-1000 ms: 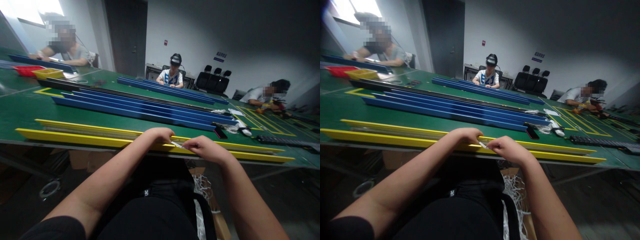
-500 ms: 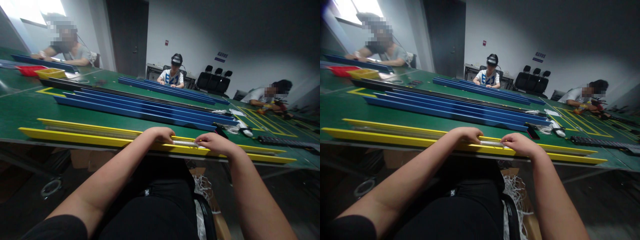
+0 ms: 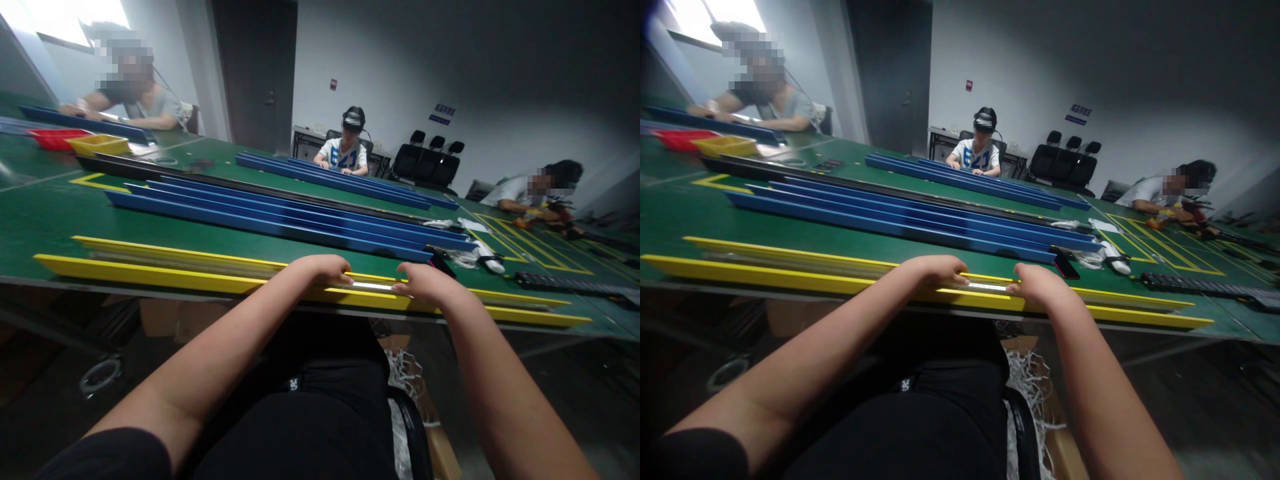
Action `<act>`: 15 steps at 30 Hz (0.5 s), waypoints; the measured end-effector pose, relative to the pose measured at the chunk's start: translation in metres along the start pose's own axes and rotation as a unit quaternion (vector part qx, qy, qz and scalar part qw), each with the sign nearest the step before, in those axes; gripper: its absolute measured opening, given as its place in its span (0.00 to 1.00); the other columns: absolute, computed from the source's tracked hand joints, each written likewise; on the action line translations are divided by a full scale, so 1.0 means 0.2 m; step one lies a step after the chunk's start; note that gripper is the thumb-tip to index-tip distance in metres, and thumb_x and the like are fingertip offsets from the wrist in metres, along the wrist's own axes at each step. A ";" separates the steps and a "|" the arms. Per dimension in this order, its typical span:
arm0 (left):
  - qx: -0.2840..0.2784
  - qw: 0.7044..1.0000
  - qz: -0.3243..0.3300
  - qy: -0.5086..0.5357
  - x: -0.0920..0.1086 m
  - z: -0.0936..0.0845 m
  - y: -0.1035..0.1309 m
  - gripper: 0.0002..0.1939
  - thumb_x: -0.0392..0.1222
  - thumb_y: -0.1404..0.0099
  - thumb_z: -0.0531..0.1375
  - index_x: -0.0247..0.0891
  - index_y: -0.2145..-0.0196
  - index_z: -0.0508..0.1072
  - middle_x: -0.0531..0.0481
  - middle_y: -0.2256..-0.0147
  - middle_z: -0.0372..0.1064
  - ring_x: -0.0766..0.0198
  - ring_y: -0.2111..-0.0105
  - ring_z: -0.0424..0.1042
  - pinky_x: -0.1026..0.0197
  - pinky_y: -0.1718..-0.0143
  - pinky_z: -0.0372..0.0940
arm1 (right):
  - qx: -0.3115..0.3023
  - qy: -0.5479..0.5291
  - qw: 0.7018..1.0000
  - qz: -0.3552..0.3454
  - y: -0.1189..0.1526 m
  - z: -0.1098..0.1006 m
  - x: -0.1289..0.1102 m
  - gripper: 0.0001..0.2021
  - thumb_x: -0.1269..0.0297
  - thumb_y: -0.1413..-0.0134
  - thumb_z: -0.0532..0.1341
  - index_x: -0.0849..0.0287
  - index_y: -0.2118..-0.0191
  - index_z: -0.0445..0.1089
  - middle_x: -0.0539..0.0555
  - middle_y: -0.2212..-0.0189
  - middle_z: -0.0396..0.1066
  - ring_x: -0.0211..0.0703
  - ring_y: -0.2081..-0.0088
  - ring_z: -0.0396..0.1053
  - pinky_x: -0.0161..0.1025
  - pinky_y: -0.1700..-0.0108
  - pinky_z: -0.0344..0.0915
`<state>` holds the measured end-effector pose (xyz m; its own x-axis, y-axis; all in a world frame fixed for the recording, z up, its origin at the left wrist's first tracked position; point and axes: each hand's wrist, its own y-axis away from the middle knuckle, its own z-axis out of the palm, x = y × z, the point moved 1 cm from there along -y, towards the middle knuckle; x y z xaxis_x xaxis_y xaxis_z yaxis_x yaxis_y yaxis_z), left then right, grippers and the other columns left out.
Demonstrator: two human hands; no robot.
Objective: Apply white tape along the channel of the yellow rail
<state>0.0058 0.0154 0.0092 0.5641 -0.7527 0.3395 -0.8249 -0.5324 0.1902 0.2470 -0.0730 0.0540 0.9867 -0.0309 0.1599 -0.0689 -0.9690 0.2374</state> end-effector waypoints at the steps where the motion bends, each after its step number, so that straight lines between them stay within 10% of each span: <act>1: 0.005 1.000 -0.001 -0.006 0.00 0.00 0.00 0.25 0.60 0.39 0.54 0.39 0.55 0.74 0.44 0.57 0.75 0.59 0.63 0.72 0.63 0.67 0.61 | -0.002 0.016 1.000 0.011 -0.01 0.01 0.00 0.31 0.45 0.51 0.62 0.59 0.45 0.65 0.63 0.51 0.71 0.53 0.53 0.70 0.42 0.57 0.64; 15: 0.047 0.995 -0.022 -0.082 0.01 0.05 -0.08 0.19 0.56 0.44 0.58 0.42 0.62 0.77 0.44 0.63 0.77 0.58 0.66 0.73 0.63 0.71 0.60 | -0.051 0.099 0.992 0.057 -0.07 0.04 -0.16 0.23 0.49 0.52 0.63 0.60 0.54 0.74 0.66 0.54 0.73 0.58 0.54 0.72 0.46 0.57 0.66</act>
<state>0.0207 0.0194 -0.0030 0.6037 -0.7773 0.1772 -0.7970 -0.5934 0.1124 0.2184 -0.0602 0.0372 0.9237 -0.0807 0.3744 -0.2033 -0.9318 0.3006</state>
